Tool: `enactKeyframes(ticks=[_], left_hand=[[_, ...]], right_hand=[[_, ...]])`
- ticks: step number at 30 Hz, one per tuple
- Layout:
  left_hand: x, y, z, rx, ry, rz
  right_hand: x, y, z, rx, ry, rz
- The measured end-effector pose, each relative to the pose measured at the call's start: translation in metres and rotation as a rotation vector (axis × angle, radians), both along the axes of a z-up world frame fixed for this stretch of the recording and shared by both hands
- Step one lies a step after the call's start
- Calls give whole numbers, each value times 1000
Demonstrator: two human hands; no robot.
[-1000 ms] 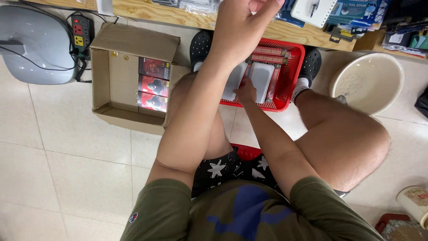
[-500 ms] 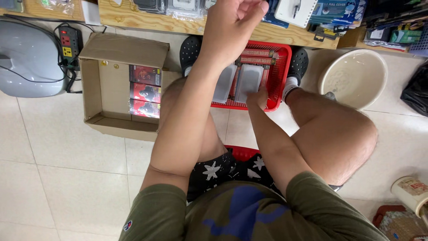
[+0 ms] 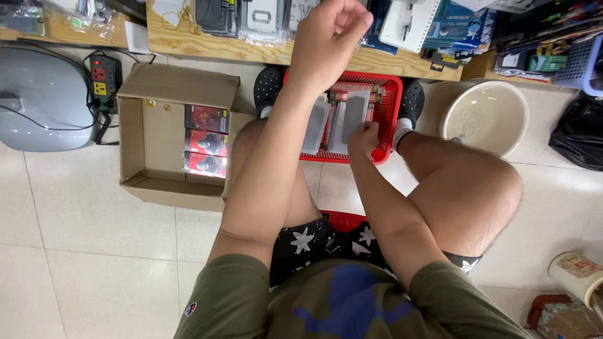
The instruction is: The person takes a phone screen out of a white sleeve, wipes the surface of the screen with a hand, and places the item into a red basket.
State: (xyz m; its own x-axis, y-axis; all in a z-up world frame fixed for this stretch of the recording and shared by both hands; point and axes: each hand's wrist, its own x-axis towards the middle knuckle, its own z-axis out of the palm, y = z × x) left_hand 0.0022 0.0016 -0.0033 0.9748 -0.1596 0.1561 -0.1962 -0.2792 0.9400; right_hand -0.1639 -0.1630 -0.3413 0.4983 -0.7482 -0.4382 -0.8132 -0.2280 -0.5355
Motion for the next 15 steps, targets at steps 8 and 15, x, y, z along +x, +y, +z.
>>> enactKeyframes(ticks=[8,15], left_hand=[[6,9,-10,-263,146,373],[-9,-4,18,-799,59,-78]], right_hand=[[114,26,268,421,-791,67],[100,-1,361,561,-933,530]])
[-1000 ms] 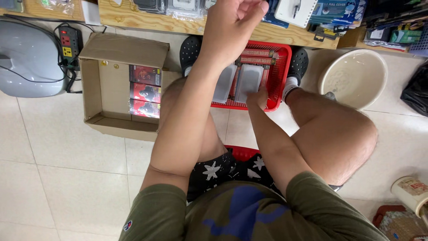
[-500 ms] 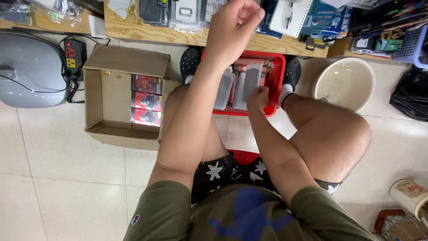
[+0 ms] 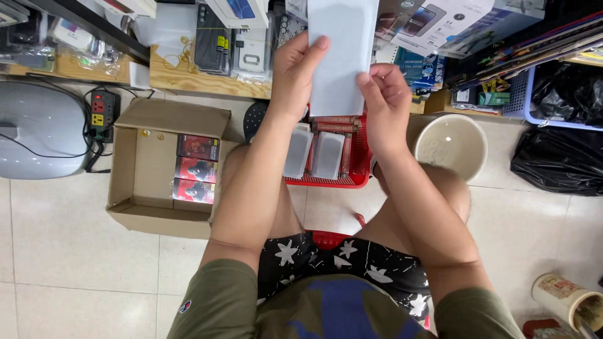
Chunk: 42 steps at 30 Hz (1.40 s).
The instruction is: The person takes a phone screen out of a white sleeve, wipes the surface of the screen with a hand, and places the item into a red basket.
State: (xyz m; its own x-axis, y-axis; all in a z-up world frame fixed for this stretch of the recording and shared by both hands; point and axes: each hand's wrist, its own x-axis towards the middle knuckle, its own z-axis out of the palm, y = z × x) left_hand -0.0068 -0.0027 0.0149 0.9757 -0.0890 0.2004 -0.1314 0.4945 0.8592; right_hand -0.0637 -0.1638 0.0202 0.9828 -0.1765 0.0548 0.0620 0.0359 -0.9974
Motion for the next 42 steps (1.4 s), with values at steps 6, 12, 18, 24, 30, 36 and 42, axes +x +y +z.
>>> enactKeyframes(ticks=[6,12,18,24,30,36,42], left_hand=[[-8,-4,6,102,17,95],[-9,-4,12,242,-44,88],[-19,-8,8,293,-22,68],[-24,-12,6,292,6,96],[-24,-7,8,339,2,98],[-20,0,2,162,116,3],[-27,-4,7,-153,247,-338]], right_hand=[[-13,-14,-12,98,297,316],[-11,-17,-9,108,310,344],[-9,-12,-2,184,337,281],[-3,-16,-2,294,248,273],[-2,-20,-13,55,307,333],[-5,-22,-15,108,346,460],[-3,-32,-12,1,318,554]])
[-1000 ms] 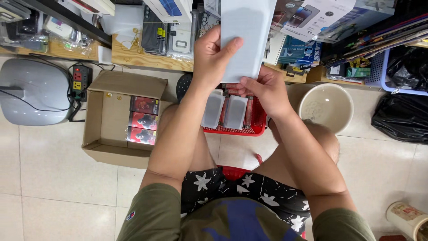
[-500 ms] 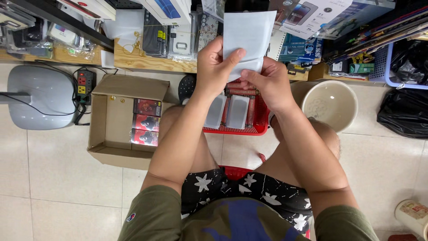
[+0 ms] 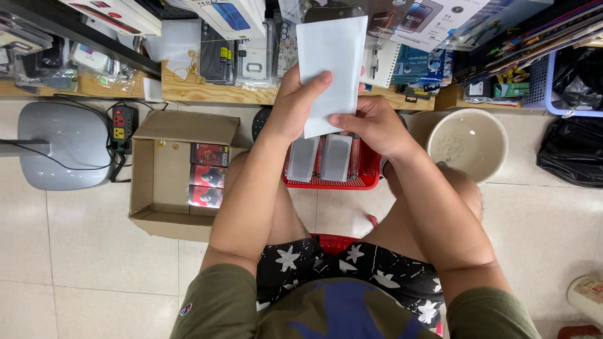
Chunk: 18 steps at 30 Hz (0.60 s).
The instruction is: The person takes a phone screen out of a white sleeve, wipes the surface of the screen with a hand, and places the item into a red basket.
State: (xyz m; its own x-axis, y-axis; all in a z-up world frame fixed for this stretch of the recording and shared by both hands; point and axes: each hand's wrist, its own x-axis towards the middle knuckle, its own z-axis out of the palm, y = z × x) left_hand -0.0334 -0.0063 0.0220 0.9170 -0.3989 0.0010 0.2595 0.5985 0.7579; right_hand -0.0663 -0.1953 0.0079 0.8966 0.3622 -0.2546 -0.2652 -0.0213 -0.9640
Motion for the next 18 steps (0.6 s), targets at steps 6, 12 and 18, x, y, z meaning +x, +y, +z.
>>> enactKeyframes(ticks=[6,12,18], left_hand=[[0,4,-15,283,1,-83],[-7,-5,13,273,64,-416],[-12,-7,19,282,146,-501]], right_hand=[[20,-30,30,-17,-58,-347],[34,-50,8,243,-140,-405],[40,-51,4,206,-180,-443]])
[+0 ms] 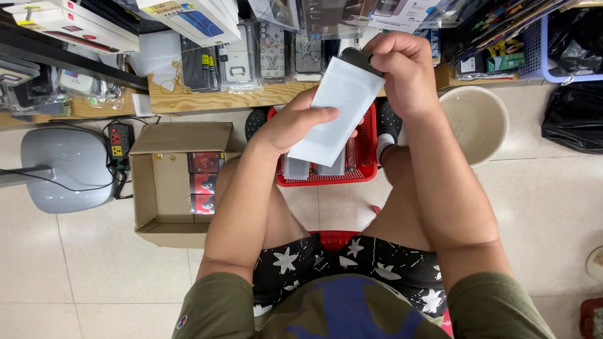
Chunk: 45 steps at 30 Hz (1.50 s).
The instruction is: The person takes a phone screen out of a white sleeve, wipes the surface of the screen with a hand, and places the item into a red basket.
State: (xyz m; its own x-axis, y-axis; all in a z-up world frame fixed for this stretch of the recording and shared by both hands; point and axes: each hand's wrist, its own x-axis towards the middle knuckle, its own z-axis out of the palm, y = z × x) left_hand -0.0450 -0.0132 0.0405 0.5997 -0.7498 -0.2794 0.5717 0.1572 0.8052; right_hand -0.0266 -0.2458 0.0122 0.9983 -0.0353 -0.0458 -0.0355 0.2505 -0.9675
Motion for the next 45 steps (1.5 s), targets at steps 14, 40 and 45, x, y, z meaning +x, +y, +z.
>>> enactKeyframes(ticks=[14,40,45], left_hand=[[1,-4,3,306,309,-117],[0,-3,10,-162,345,105],[1,-1,12,-190,326,134]], right_hand=[[29,-48,12,600,96,-458],[7,12,-5,222,93,16],[4,14,11,102,-12,10]])
